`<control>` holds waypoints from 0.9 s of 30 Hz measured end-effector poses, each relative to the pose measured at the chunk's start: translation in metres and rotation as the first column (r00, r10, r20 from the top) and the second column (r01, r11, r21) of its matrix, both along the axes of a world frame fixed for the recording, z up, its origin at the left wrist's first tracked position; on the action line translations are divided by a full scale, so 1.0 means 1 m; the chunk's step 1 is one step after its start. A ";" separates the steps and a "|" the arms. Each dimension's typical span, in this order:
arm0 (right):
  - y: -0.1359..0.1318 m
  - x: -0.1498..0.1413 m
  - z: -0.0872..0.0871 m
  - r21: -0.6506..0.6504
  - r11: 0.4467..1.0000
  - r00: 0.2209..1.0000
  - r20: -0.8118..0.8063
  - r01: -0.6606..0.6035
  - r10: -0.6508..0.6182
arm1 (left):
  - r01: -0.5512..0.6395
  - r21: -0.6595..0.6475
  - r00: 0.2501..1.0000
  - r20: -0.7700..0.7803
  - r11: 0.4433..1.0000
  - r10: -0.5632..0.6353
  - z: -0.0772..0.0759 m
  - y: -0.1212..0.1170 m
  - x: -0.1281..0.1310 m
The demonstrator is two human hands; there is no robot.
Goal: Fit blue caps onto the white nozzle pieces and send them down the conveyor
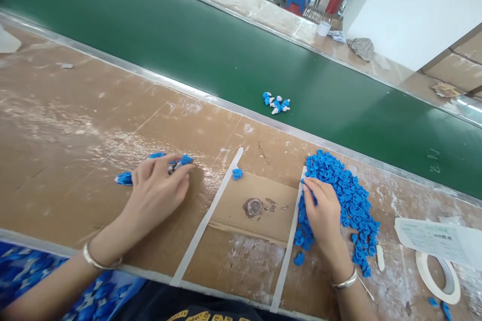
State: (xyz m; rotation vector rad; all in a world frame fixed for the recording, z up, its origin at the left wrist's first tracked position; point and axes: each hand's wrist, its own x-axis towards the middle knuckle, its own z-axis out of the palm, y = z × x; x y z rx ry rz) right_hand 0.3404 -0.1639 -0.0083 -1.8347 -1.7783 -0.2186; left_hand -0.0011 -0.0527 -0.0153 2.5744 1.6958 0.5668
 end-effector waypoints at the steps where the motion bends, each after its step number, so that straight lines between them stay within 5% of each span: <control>1: 0.004 0.014 -0.002 -0.024 1.000 0.999 0.046 0.016 -0.015 | 0.015 -0.006 1.000 0.007 1.000 -0.015 0.003 0.011 0.003; 4: 0.019 0.041 -0.007 -0.090 0.996 0.995 0.103 0.023 -0.013 | 0.131 -0.032 0.990 0.064 0.991 -0.129 0.016 0.051 0.037; 8: 0.043 0.048 -0.014 -0.160 0.987 0.990 0.137 -0.002 0.025 | 0.285 -0.152 0.959 0.033 0.946 -0.283 0.026 0.127 0.125; 12: 0.057 0.045 -0.016 -0.199 0.979 0.983 0.165 -0.052 0.086 | 0.361 -0.347 0.924 0.006 0.866 -0.383 0.015 0.194 0.215; 15: 0.057 0.041 -0.013 -0.195 0.978 0.980 0.163 -0.078 0.111 | 0.447 -0.344 0.880 0.004 0.826 -0.475 0.003 0.219 0.256; 21: 0.044 0.039 -0.009 -0.170 0.980 0.989 0.082 -0.106 0.121 | 0.530 -0.233 0.840 0.014 0.816 -0.542 -0.009 0.223 0.271; 27: 0.028 0.046 -0.006 -0.133 0.991 0.999 0.017 -0.031 0.034 | 0.527 -0.198 0.844 0.004 0.827 -0.537 -0.006 0.206 0.226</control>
